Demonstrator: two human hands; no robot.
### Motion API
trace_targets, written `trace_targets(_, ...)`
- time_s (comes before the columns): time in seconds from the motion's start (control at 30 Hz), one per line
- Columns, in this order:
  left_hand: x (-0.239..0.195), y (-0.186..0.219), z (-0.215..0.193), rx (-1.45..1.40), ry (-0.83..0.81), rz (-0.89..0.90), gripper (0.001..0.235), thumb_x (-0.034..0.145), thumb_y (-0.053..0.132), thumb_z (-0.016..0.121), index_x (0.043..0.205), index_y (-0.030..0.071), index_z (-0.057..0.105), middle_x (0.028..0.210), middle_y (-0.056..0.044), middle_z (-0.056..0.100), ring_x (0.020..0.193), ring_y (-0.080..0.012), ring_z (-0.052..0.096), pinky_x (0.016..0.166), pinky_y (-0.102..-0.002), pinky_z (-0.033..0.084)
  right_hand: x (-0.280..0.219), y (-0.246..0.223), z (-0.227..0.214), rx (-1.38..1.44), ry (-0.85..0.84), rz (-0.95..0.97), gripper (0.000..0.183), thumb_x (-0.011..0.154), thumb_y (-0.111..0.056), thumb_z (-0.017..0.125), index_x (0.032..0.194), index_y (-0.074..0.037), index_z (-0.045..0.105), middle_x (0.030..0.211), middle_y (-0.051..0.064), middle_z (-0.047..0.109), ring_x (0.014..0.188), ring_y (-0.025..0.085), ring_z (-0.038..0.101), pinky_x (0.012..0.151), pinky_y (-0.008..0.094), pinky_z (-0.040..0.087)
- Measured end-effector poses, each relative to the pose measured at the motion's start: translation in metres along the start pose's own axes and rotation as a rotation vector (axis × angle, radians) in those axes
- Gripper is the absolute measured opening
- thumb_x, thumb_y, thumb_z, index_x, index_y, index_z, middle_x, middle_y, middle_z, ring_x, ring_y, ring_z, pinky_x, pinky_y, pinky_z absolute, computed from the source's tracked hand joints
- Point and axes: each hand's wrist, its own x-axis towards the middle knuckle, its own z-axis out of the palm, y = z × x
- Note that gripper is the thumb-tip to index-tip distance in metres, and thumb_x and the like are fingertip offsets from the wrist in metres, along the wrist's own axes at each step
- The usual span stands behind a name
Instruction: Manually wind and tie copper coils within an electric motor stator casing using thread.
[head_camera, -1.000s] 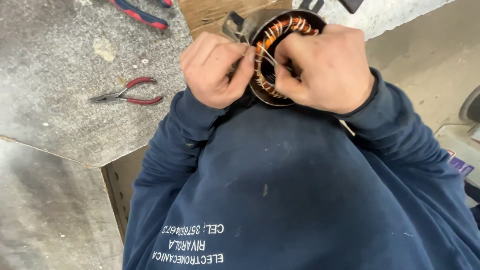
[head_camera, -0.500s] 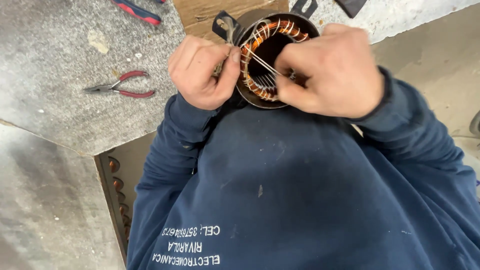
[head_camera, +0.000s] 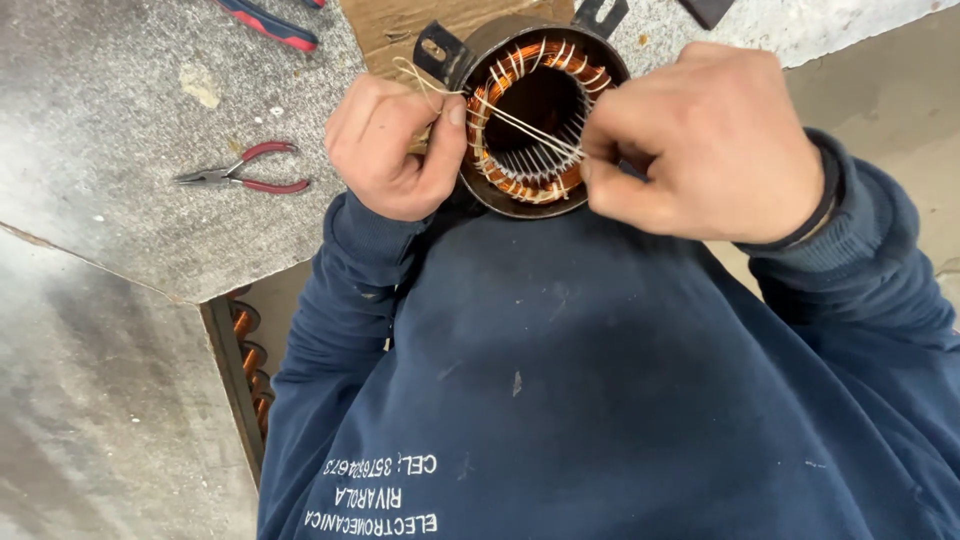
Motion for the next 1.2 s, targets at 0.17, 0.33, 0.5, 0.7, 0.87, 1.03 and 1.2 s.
trace_targets(0.17,0.001,-0.001,0.0,0.013,-0.004,0.001,0.02,0.084,-0.007,0.085,0.092,0.001,0.069,0.081,-0.009,0.062,0.07,-0.0254,0.061,0.064,-0.036,0.048,0.012,-0.008,-0.004,0.257,0.106,-0.043,0.009,0.094,-0.017,0.069,0.095,-0.009,0.065,0.091,0.006,0.068,0.085,0.026,0.067,0.077,0.037,0.052)
trace_targets(0.33,0.001,0.0,-0.002,0.015,-0.025,-0.009,0.02,0.085,-0.007,0.085,0.093,0.002,0.069,0.082,-0.009,0.062,0.071,-0.0259,0.06,0.065,-0.037,0.049,0.005,-0.009,-0.005,0.595,-0.031,0.069,0.013,0.091,-0.019,0.066,0.094,-0.007,0.063,0.085,0.003,0.067,0.078,0.022,0.068,0.072,0.035,0.053)
trace_targets(0.5,0.001,-0.001,-0.001,0.019,-0.025,0.004,0.019,0.085,-0.005,0.085,0.093,0.001,0.069,0.08,-0.009,0.061,0.069,-0.0254,0.059,0.063,-0.037,0.047,0.003,-0.007,-0.02,0.349,-0.004,-0.134,0.018,0.089,-0.023,0.072,0.081,-0.008,0.065,0.083,0.007,0.067,0.086,0.032,0.065,0.074,0.043,0.046)
trace_targets(0.7,0.001,0.002,-0.002,0.041,-0.022,-0.014,0.02,0.085,-0.006,0.085,0.093,0.001,0.069,0.079,-0.01,0.061,0.069,-0.0253,0.059,0.063,-0.037,0.048,-0.032,0.036,0.005,0.787,-0.152,-0.004,0.026,0.087,-0.027,0.076,0.082,-0.004,0.063,0.078,0.007,0.065,0.069,0.018,0.06,0.067,0.032,0.051)
trace_targets(0.87,0.006,0.008,0.001,0.05,-0.01,-0.019,0.02,0.086,-0.007,0.085,0.092,0.001,0.068,0.08,-0.009,0.062,0.069,-0.0242,0.06,0.062,-0.036,0.047,-0.021,0.036,0.003,1.111,-0.082,-0.243,0.023,0.095,-0.024,0.068,0.095,-0.001,0.066,0.087,0.007,0.071,0.087,0.025,0.067,0.093,0.046,0.05)
trace_targets(1.03,0.02,0.025,-0.002,0.143,-0.062,-0.046,0.023,0.087,-0.004,0.087,0.088,0.004,0.065,0.079,-0.009,0.058,0.069,-0.0265,0.057,0.063,-0.039,0.044,-0.018,0.042,0.004,1.087,-0.078,-0.394,0.015,0.094,-0.013,0.066,0.097,0.002,0.066,0.084,0.009,0.072,0.072,0.022,0.068,0.082,0.042,0.057)
trace_targets(1.2,0.025,0.038,-0.005,0.336,-0.178,-0.075,0.022,0.091,0.0,0.084,0.09,0.005,0.063,0.085,-0.009,0.054,0.078,-0.0292,0.057,0.068,-0.041,0.045,-0.026,0.028,-0.035,0.706,-0.075,-0.295,0.015,0.095,-0.014,0.066,0.101,-0.002,0.072,0.076,0.007,0.071,0.062,0.018,0.068,0.059,0.03,0.052)
